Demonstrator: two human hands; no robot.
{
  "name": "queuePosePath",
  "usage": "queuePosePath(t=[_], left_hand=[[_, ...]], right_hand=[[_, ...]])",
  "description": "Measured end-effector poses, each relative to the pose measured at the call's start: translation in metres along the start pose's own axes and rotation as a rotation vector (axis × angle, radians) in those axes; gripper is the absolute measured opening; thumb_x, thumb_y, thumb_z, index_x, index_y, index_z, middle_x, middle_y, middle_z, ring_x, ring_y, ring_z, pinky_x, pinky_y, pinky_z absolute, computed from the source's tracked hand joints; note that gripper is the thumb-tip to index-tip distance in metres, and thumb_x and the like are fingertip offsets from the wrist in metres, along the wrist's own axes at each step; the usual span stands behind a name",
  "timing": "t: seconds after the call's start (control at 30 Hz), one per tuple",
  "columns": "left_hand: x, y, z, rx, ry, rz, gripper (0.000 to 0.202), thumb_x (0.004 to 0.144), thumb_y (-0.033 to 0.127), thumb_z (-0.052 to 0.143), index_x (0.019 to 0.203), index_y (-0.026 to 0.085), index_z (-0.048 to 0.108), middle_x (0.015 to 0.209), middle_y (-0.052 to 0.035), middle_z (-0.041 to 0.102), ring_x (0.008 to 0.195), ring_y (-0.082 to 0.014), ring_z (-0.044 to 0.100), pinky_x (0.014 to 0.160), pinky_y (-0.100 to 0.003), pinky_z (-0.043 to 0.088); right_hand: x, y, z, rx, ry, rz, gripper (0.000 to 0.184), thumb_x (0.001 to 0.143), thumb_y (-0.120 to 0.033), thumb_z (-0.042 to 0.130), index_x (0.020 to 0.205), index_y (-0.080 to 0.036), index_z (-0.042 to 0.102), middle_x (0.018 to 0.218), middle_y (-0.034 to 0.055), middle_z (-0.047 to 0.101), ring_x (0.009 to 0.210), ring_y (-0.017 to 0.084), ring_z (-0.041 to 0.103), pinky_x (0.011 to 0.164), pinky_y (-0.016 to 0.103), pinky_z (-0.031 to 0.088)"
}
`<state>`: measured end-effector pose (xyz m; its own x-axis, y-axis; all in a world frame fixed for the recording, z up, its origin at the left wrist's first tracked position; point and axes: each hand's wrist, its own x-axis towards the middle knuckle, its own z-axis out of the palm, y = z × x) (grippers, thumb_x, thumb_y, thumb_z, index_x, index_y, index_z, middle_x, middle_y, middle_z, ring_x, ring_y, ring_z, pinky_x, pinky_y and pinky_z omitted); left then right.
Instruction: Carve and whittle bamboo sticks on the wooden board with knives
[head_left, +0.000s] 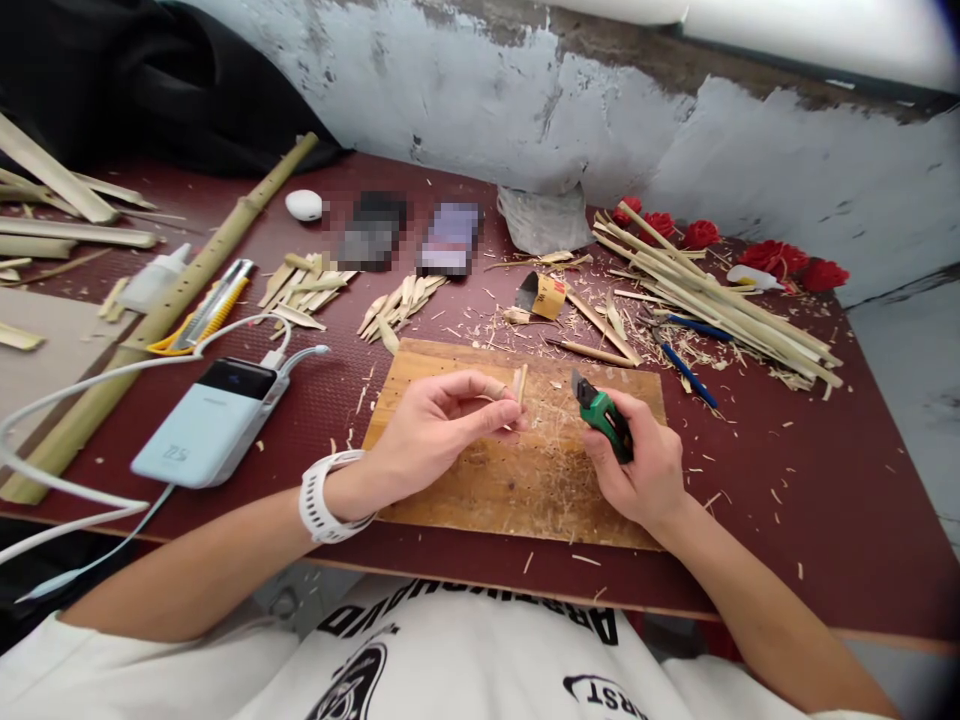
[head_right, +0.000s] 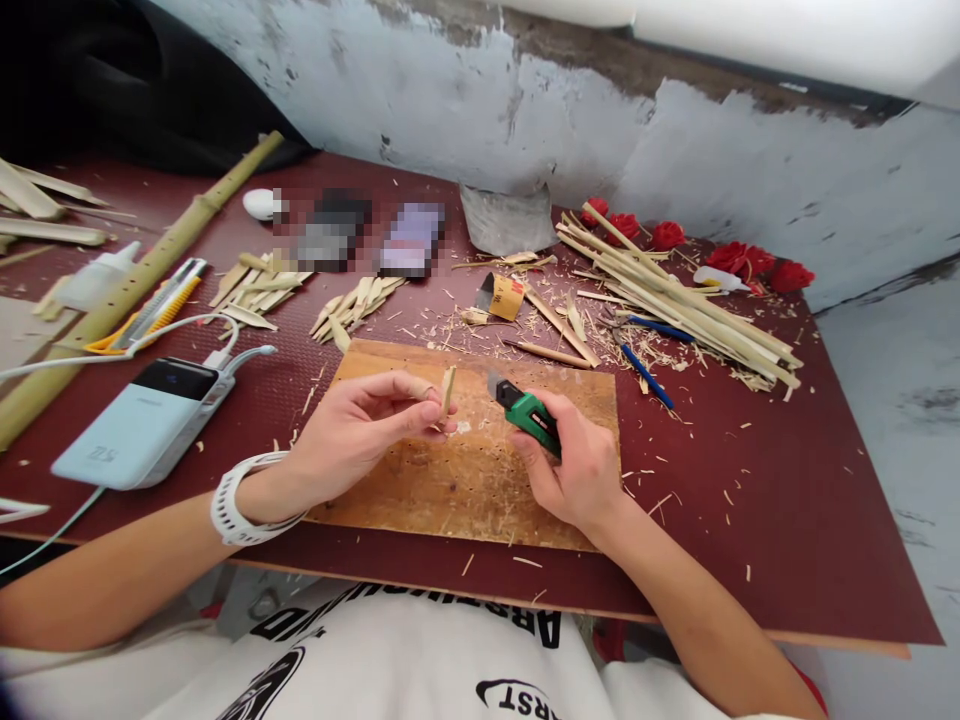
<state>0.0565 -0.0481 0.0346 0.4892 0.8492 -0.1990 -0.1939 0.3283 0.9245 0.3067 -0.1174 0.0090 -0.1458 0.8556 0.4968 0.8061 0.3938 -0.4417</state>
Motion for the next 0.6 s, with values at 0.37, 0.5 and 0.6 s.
queuePosePath(t=[0.37,0.5,0.6], left_hand=[[0.0013,-0.0019,0.0000,0.167,0.109,0.116,0.034,0.078,0.039,0.091,0.097,0.015,0.078,0.100,-0.0086,0.080,0.092,-0.0210,0.077,0.087,-0.033,0.068],[-0.0008,-0.0007,0.0004,0.177,0.136,0.131,0.030,0.080,0.039,0.089,0.095,0.015,0.079,0.091,-0.0071,0.080,0.082,-0.0185,0.076,0.078,-0.029,0.068],[-0.0044,-0.0001,0.0021,0.125,0.104,0.107,0.027,0.085,0.036,0.086,0.098,0.014,0.078,0.078,-0.0043,0.078,0.069,-0.0157,0.075,0.066,-0.025,0.067]], right_hand=[[0.0013,-0.0032,-0.0013,-0.021,-0.084,-0.080,0.039,0.103,-0.039,0.054,0.138,-0.020,0.053,0.108,0.0085,0.076,0.076,0.018,0.073,0.067,0.029,0.058],[0.0025,-0.0042,-0.0001,-0.031,-0.108,-0.124,0.046,0.106,-0.041,0.052,0.145,-0.017,0.049,0.106,0.0099,0.077,0.079,0.019,0.074,0.069,0.029,0.059],[0.0025,-0.0063,0.0009,-0.046,-0.153,-0.176,0.047,0.107,-0.041,0.049,0.146,-0.015,0.047,0.108,0.0120,0.076,0.086,0.021,0.075,0.071,0.030,0.059]])
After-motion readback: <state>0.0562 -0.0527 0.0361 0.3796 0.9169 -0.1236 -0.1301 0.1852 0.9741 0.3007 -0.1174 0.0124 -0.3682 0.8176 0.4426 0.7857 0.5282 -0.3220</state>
